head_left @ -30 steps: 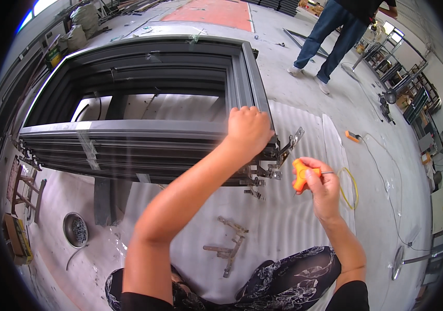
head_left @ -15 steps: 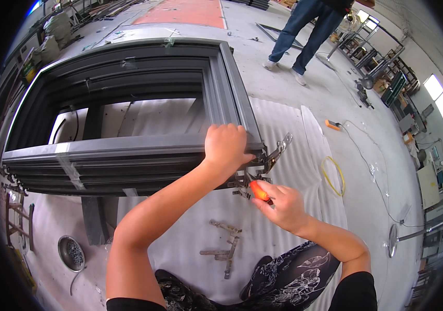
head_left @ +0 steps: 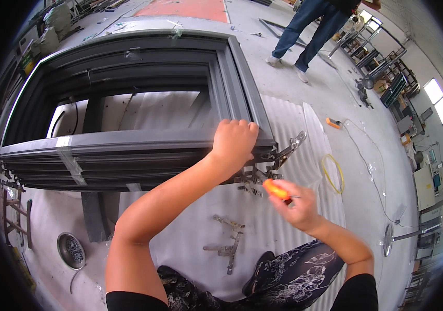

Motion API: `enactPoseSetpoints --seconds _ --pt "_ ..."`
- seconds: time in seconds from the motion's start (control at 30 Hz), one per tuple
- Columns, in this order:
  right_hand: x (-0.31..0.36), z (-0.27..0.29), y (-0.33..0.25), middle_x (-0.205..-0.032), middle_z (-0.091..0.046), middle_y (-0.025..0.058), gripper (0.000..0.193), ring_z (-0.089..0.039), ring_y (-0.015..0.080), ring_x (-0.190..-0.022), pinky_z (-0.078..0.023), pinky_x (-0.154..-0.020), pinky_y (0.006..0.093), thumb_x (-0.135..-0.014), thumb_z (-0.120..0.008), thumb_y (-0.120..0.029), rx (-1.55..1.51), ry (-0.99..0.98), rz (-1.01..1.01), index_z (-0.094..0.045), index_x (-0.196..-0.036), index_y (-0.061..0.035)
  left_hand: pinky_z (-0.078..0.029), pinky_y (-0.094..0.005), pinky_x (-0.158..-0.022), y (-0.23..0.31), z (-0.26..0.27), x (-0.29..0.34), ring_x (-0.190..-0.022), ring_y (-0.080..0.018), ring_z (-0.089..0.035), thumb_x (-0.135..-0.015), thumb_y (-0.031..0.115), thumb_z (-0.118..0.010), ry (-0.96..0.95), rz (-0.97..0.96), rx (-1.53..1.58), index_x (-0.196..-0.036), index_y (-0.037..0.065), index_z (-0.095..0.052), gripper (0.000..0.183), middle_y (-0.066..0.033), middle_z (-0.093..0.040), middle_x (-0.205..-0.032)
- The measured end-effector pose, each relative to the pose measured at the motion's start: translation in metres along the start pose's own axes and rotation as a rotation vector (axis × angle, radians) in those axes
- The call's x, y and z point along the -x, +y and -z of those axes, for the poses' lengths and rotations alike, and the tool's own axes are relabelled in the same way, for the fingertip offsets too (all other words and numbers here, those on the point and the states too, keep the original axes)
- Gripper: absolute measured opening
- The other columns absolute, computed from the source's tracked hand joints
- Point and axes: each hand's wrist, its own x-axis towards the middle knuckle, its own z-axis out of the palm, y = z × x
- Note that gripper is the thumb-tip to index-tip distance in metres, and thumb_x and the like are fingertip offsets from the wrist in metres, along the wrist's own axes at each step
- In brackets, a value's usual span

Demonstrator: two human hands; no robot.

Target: The person attaches hinges to a stack of metal window frames using a small orange-handled tool.

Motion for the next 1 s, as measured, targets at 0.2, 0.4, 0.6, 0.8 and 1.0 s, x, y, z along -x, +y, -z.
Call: enactPoseSetpoints --seconds 0.2,0.4,0.6,0.8,1.0 --pt "0.057 -0.102 0.01 -0.08 -0.066 0.0055 0.027 -0.064 0.0118 -0.068 -0.053 -0.061 0.0269 -0.091 -0.065 -0.018 -0.79 -0.276 -0.944 -0.06 -0.107 0.0027 -0.046 -0.036 -0.075 -0.022 0.009 0.015 -0.08 -0.0241 -0.063 -0.061 0.04 -0.083 -0.007 0.045 0.051 -0.094 0.009 -0.056 0.053 -0.0049 -0.06 -0.079" --pt "0.083 -0.184 0.041 -0.08 -0.065 0.005 0.029 -0.062 0.0106 -0.068 -0.053 -0.065 0.0248 -0.091 -0.064 -0.018 -0.819 0.217 -1.022 -0.061 -0.108 0.0048 -0.045 -0.0356 -0.072 -0.021 0.013 0.015 -0.076 -0.0231 -0.061 -0.062 0.041 -0.082 0.021 0.005 0.043 -0.096 0.008 -0.057 0.054 -0.0042 -0.057 -0.076" --pt "0.068 -0.212 0.031 -0.073 -0.066 0.0043 0.023 -0.063 0.0102 -0.064 -0.051 -0.061 0.0236 -0.087 -0.069 -0.018 -0.612 0.37 -1.071 -0.067 -0.093 0.0037 -0.045 -0.0386 -0.079 -0.019 0.019 0.017 -0.087 -0.0254 -0.062 -0.066 0.037 -0.081 -0.04 0.058 0.049 -0.102 0.008 -0.06 0.051 -0.0062 -0.06 -0.084" --pt "0.063 -0.226 0.032 -0.066 -0.064 0.0095 0.019 -0.055 0.0176 -0.054 -0.044 -0.055 0.0313 -0.084 -0.068 -0.018 -0.379 0.417 -0.921 -0.067 -0.09 0.0003 -0.045 -0.0392 -0.083 -0.017 0.019 0.017 -0.089 -0.0264 -0.061 -0.069 0.039 -0.08 -0.026 0.046 0.043 -0.103 0.006 -0.059 0.052 -0.0072 -0.061 -0.086" --pt "0.075 -0.228 0.042 -0.065 -0.063 0.0127 0.02 -0.058 0.0276 -0.055 -0.044 -0.055 0.0342 -0.081 -0.07 -0.019 -0.347 0.475 -0.997 -0.067 -0.09 -0.0006 -0.045 -0.0387 -0.083 -0.013 0.02 0.014 -0.088 -0.0252 -0.061 -0.069 0.042 -0.079 -0.039 0.037 0.012 -0.103 0.006 -0.059 0.053 -0.0066 -0.06 -0.085"
